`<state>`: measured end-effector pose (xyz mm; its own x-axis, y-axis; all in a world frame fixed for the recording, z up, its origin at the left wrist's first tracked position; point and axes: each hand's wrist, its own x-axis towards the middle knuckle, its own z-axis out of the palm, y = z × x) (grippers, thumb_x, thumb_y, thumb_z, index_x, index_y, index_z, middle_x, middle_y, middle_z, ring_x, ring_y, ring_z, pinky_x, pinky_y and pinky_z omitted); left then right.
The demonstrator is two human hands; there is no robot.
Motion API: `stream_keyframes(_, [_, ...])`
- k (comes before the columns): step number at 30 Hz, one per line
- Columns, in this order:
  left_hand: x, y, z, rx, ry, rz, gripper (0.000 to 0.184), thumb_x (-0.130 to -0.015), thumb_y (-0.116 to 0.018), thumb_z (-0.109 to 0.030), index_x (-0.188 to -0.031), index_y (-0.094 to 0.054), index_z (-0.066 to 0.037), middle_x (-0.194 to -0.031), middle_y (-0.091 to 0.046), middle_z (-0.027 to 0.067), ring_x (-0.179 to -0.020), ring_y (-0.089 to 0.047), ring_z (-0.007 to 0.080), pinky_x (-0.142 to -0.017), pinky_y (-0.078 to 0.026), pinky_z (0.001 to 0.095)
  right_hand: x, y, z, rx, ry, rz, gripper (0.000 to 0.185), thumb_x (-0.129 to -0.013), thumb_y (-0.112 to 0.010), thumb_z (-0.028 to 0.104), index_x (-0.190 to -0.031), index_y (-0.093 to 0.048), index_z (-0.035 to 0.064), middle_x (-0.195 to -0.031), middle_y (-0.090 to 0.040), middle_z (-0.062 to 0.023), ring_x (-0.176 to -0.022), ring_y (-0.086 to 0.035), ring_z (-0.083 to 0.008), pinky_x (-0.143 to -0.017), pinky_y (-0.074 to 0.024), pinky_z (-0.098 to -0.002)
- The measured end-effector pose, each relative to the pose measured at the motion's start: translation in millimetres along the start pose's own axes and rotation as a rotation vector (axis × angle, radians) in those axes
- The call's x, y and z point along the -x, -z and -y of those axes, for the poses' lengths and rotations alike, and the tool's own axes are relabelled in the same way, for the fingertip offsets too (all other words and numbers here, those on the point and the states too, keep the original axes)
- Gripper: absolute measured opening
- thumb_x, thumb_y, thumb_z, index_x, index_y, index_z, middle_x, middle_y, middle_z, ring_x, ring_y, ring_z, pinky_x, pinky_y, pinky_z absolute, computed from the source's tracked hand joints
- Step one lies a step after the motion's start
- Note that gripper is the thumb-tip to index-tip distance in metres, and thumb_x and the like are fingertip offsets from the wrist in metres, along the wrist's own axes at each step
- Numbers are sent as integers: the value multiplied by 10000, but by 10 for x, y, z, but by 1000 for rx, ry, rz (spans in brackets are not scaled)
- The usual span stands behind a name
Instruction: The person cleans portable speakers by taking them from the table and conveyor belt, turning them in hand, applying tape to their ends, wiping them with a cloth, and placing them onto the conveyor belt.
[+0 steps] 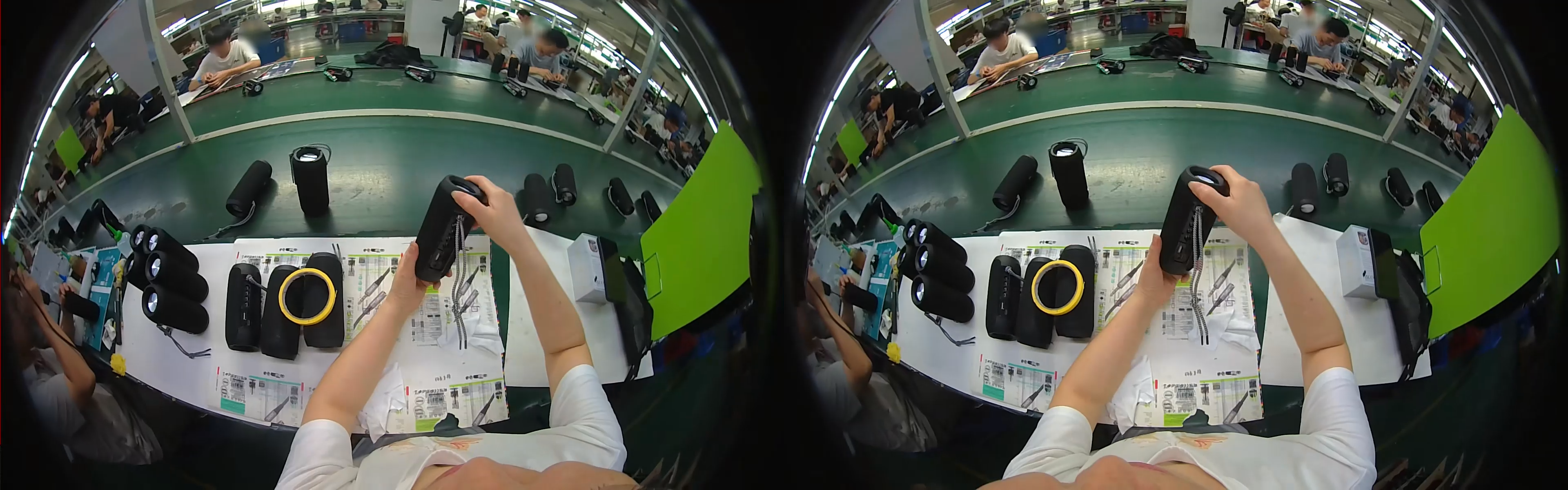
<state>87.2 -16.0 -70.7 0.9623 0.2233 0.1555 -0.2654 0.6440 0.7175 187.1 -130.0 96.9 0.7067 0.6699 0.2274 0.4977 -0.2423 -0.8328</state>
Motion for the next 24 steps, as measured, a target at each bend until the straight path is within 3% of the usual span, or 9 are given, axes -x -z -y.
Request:
stream_keyframes(4, [3, -154, -93, 40, -3, -22, 635, -846, -372, -650, -1177, -510, -125, -1015, -620, 57, -776, -626, 159, -559, -466, 266, 227, -401, -285, -434, 62, -46, 593, -779, -682, 150, -1261, -360, 28, -1037, -549, -66, -904, -544, -125, -793, -454, -254])
stream_keyframes(9, [-2, -248, -126, 51, 6, -120, 563, -898, -426, -514, -1204, -482, -45, -1081, -596, 84, -964, -596, 206, -830, -482, 314, 365, -718, -502, -525, -60, -158, 644, -712, -736, 230, -1215, -389, 25, -1004, -561, -105, -904, -565, -182, -784, -463, -301])
stream_keyframes(12, [24, -467, -327, -139, 96, -106, 427, -925, -422, -393, -1146, -502, -37, -1014, -598, 80, -850, -584, 136, -747, -469, 272, 582, -593, -311, -417, 44, -209, 683, -707, -726, 203, -1252, -361, 16, -1038, -554, -117, -944, -557, -183, -800, -458, -304])
stream_keyframes(15, [122, -758, -514, -661, -612, 136, 430, -858, -505, -315, -1111, -519, 32, -1029, -595, 115, -941, -563, 180, -824, -437, 288, 742, -517, -333, -349, 730, -319, 761, -607, -748, 180, -1247, -384, -17, -1138, -512, -135, -1065, -510, -244, -912, -408, -342])
stream_keyframes(17, [194, -978, -509, -832, -916, 153, 457, -793, -619, -304, -1086, -530, 35, -1016, -613, 147, -956, -589, 229, -841, -428, 260, 680, -437, -530, -437, 825, -154, 700, -582, -770, 182, -1169, -451, -26, -1154, -500, -140, -1055, -509, -265, -900, -411, -346])
stream_keyframes(19, [17, -947, -362, -419, -335, -244, 432, -841, -576, -329, -1067, -535, 36, -976, -616, 129, -885, -589, 192, -805, -438, 261, 635, -488, -413, -486, 304, -292, 609, -658, -719, 188, -1166, -455, -21, -1109, -528, -140, -1026, -522, -234, -879, -416, -330])
stream_keyframes(20, [28, -994, -429, -329, -26, -353, 399, -869, -542, -303, -1071, -535, 41, -974, -614, 126, -878, -579, 175, -799, -440, 265, 619, -352, -210, -661, -132, -59, 621, -683, -692, 185, -1208, -426, -16, -1114, -527, -145, -1029, -520, -230, -887, -409, -333])
stream_keyframes(23, [164, -1031, -253, -726, -742, -275, 352, -880, -551, -255, -1055, -536, 50, -939, -620, 122, -823, -577, 147, -763, -460, 291, 706, -558, -483, -510, 588, -252, 640, -745, -595, 181, -1304, -330, 17, -1210, -479, -141, -1108, -477, -225, -965, -351, -337])
stream_keyframes(24, [134, -964, -205, -756, -632, -300, 364, -880, -552, -272, -1051, -534, 48, -925, -619, 121, -817, -577, 148, -754, -460, 289, 679, -607, -555, -612, 712, -289, 629, -752, -587, 182, -1304, -333, 21, -1204, -483, -132, -1116, -473, -224, -970, -346, -337])
